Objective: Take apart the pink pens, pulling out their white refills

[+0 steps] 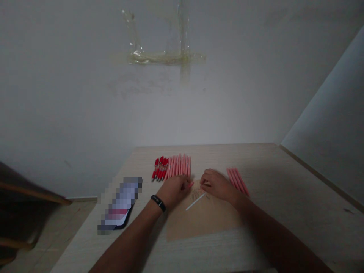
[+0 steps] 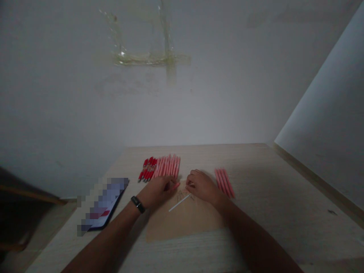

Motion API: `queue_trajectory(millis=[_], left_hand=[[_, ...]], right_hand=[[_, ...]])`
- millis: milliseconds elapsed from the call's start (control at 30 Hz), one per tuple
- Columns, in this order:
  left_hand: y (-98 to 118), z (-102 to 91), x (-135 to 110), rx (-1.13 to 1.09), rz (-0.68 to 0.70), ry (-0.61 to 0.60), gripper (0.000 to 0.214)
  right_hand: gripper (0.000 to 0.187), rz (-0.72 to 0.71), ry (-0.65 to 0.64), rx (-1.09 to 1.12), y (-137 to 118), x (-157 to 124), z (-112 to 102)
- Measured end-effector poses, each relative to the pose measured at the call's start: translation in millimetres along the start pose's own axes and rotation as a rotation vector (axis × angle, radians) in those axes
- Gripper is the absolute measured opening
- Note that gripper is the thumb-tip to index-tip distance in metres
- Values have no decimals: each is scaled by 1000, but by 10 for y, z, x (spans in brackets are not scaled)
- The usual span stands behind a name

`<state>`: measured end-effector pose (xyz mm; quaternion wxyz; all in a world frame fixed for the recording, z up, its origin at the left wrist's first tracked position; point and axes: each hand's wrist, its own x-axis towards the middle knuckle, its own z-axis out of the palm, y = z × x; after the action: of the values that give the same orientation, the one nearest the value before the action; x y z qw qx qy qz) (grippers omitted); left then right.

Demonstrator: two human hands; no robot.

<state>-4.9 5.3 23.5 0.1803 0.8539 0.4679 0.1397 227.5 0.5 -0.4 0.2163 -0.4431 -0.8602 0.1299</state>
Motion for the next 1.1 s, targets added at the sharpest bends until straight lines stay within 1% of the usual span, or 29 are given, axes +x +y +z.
queue_trajectory(millis=[200, 400, 500, 633, 833, 967, 1100], left_hand=[[11, -5, -22, 52, -7, -29, 24], [21, -3, -29, 91, -12, -53, 32], [22, -8, -20, 63, -40, -25, 33], [-4, -17, 2, 45, -86, 57, 31], [-78, -9, 22, 76, -125, 122, 27], [-101, 13, 21, 85, -128, 117, 24], [-105, 39, 22, 64, -79, 96, 24]], right_hand=[[6, 22, 53, 12, 33, 2, -74], [5, 26, 87, -8, 138, -5, -125], [4, 37, 93, -15, 204, -12, -163], [8, 46, 102, -28, 275, -40, -251], [10, 57, 55, -37, 297, -74, -327], [9, 78, 9, -30, 300, -79, -320], [8, 114, -25, -41, 354, -95, -284]])
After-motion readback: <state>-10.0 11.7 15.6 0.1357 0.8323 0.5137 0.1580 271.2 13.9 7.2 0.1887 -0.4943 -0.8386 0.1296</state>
